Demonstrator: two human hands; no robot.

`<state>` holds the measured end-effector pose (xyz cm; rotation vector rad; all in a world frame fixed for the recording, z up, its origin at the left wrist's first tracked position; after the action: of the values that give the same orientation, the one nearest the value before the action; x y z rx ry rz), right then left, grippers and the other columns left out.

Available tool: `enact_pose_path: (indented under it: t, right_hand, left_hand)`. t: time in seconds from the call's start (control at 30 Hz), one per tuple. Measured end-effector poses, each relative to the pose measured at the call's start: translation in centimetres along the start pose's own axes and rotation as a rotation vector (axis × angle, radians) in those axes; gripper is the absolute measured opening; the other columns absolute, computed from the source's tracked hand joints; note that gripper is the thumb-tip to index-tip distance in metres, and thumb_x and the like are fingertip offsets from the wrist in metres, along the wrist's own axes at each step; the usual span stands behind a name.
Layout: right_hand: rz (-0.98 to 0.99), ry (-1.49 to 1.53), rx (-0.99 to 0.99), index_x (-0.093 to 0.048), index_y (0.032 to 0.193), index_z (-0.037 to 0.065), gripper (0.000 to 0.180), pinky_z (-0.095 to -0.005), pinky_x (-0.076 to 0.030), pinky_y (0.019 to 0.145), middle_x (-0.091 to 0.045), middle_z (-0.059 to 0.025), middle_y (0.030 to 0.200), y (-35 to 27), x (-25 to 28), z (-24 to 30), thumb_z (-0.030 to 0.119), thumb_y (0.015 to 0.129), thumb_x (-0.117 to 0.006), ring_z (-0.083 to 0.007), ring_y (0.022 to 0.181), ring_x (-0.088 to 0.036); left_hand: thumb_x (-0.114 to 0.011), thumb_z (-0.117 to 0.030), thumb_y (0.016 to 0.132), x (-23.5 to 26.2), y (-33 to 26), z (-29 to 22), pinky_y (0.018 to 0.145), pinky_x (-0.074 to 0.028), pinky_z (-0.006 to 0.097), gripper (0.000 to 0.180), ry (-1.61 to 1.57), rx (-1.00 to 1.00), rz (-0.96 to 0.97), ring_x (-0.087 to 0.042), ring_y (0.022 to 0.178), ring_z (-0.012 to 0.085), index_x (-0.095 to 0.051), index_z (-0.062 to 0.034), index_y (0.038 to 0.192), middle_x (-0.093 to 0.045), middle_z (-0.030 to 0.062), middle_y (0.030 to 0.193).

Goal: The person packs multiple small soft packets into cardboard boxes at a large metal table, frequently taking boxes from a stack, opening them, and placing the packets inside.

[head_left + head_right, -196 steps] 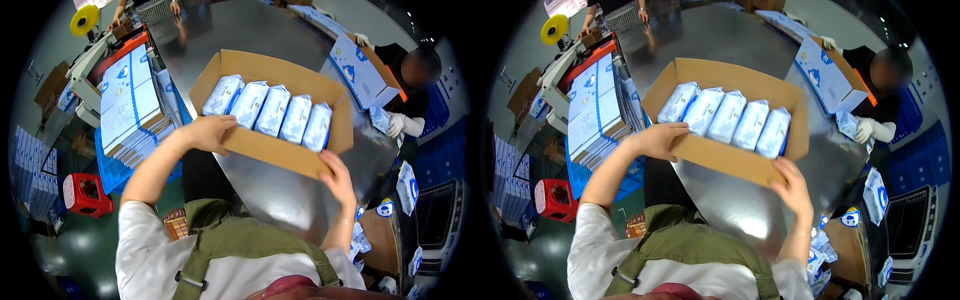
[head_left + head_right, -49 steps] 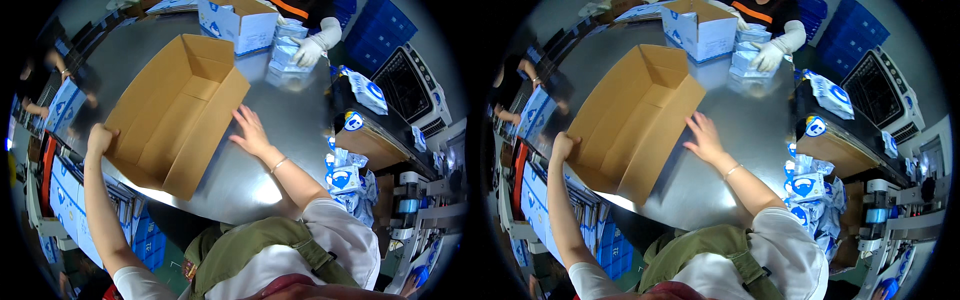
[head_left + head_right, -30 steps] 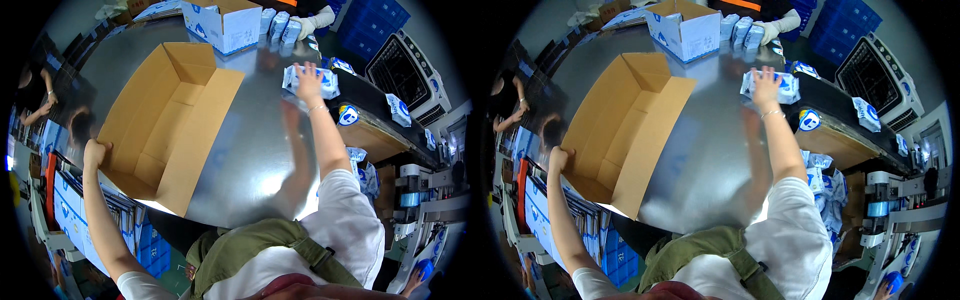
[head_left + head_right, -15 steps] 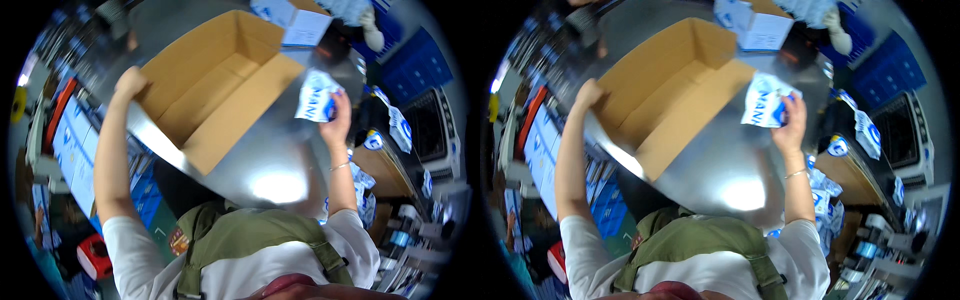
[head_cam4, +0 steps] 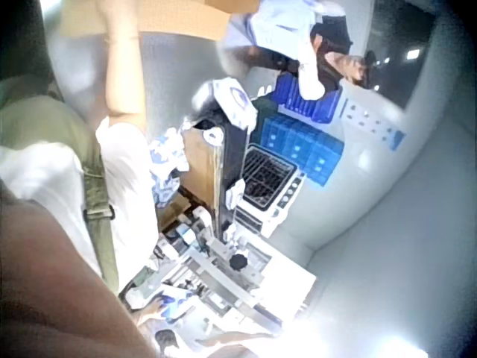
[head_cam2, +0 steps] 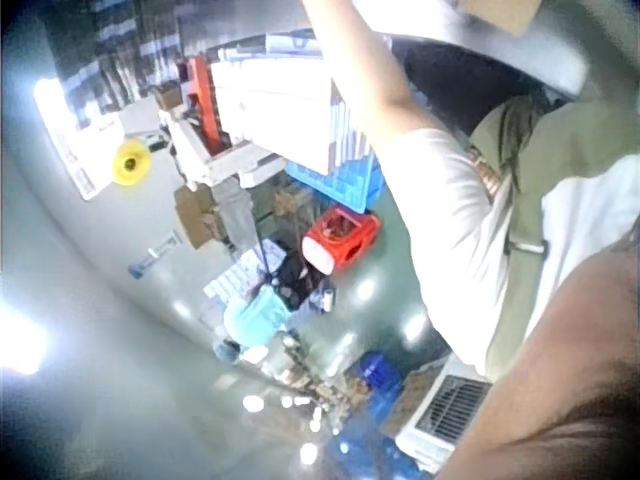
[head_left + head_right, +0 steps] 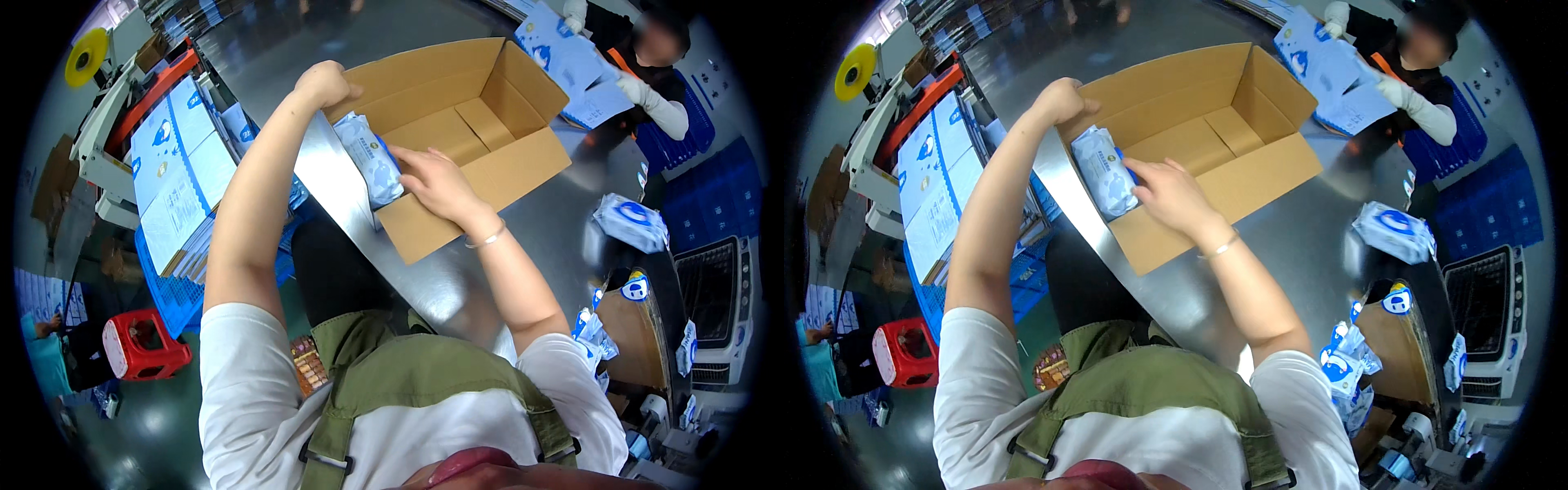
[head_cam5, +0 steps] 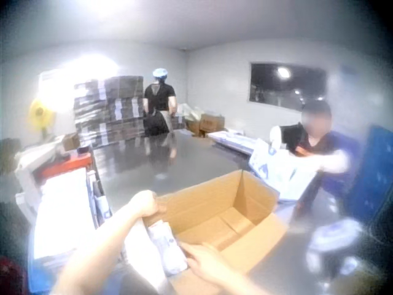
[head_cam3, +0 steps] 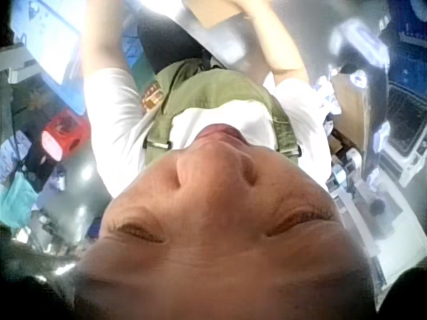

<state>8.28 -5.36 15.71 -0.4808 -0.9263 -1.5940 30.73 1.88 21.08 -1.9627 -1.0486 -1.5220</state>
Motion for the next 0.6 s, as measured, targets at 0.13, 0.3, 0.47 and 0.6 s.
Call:
enact_pose_path:
  t: [0.13, 0.3, 0.47, 0.6]
  right_hand:
    - [-0.448, -0.174, -0.009, -0.056, 0.123, 0.003, 0.047, -0.0418, -0.038, 0.105, -0.057, -0.0169, 0.126, -8.6, 5.6, -1.6, 0.008, 0.078, -0.066, -0.0356, 0.121, -0.05]
    - [-0.566, -0.568, -0.603, -0.046, 0.135, 0.005, 0.056, -0.048, -0.026, 0.111, -0.042, -0.0211, 0.141, -22.7, 10.0, -12.8, 0.021, 0.084, -0.062, -0.0366, 0.135, -0.034]
    - [-0.399, -0.713, -0.966, -0.043, 0.138, 0.006, 0.063, -0.0559, -0.018, 0.113, -0.034, -0.0226, 0.147, -28.2, 8.5, -16.9, 0.038, 0.086, -0.058, -0.0369, 0.14, -0.026]
    - [-0.435, -0.678, -0.943, -0.046, 0.137, 0.007, 0.061, -0.0544, -0.017, 0.113, -0.036, -0.0223, 0.145, -27.6, 8.7, -16.2, 0.038, 0.086, -0.059, -0.0369, 0.138, -0.029]
  left_hand:
    - [-0.077, -0.028, 0.071, -0.5, 0.7, -0.5, 0.086, -0.052, 0.039, 0.041, 0.19, -0.002, 0.103, -0.065, 0.102, 0.0318, -0.071, -0.0049, 0.104, -0.068, 0.017, 0.107]
    - [-0.077, -0.028, 0.072, 0.7, 4.3, 1.2, 0.086, -0.052, 0.042, 0.037, 0.33, -0.011, -0.011, -0.064, 0.105, 0.0311, -0.07, -0.0095, 0.103, -0.067, 0.0146, 0.111]
    - [-0.067, -0.012, 0.079, 6.6, -7.8, -14.0, 0.085, -0.049, 0.042, 0.034, -0.061, -0.583, -0.651, -0.061, 0.1, 0.0327, -0.06, -0.0043, 0.111, -0.064, 0.0151, 0.109]
    - [-0.078, -0.026, 0.068, -5.4, -21.9, -24.5, 0.104, -0.037, 0.048, 0.054, -0.336, -1.164, -0.087, -0.047, 0.125, 0.0348, -0.061, -0.0054, 0.114, -0.054, 0.0168, 0.129]
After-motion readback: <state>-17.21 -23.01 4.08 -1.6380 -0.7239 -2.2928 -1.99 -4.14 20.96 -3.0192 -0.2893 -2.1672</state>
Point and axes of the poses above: each hand's wrist, its own y-axis towards the middle knuckle, its own x-axis out of the back of the hand, z = x × y, the point moved 7 cm from there along y, towards the middle knuckle
